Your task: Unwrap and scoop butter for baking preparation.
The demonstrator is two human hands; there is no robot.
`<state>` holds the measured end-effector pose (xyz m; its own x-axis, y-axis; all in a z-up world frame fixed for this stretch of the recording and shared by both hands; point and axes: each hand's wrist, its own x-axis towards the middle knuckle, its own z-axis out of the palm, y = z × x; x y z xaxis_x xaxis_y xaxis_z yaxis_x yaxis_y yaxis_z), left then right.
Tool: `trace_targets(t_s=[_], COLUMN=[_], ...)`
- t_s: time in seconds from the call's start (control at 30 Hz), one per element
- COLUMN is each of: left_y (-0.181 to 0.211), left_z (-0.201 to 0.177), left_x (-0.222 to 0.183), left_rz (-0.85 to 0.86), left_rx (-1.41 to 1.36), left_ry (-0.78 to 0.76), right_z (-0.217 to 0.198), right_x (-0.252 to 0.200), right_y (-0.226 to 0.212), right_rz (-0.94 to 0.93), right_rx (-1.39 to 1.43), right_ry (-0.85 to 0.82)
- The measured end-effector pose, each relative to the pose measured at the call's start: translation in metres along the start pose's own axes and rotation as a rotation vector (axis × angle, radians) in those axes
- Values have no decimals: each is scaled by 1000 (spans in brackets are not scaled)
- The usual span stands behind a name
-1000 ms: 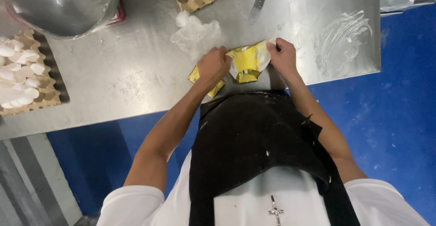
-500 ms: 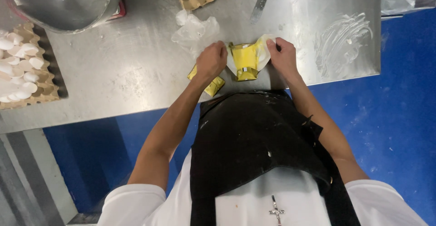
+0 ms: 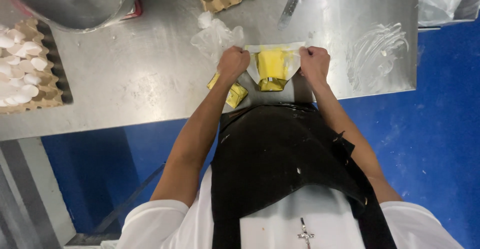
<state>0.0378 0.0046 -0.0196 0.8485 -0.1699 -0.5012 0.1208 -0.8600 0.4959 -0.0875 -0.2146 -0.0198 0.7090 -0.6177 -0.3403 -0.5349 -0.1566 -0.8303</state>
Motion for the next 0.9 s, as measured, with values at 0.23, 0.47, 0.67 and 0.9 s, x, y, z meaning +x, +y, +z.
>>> trace_targets(t_s=[0.23, 0.47, 0.67, 0.9], left_y=[-15, 55, 106, 105], left_z=[-6, -142, -254, -285], left_x=[-12, -127, -234, -236], left_rz=[110, 158, 845, 686], left_rx=[-57, -490, -779, -637], left_ry=[-2, -188, -233, -9], right_z=[-20, -36, 80, 224], right_x=[32, 114, 173, 292], right_y=[-6, -67, -178, -171], right_rz=[75, -243, -431, -389], right_rx=[0, 3, 158, -185], right_ry=[-158, -157, -480, -592])
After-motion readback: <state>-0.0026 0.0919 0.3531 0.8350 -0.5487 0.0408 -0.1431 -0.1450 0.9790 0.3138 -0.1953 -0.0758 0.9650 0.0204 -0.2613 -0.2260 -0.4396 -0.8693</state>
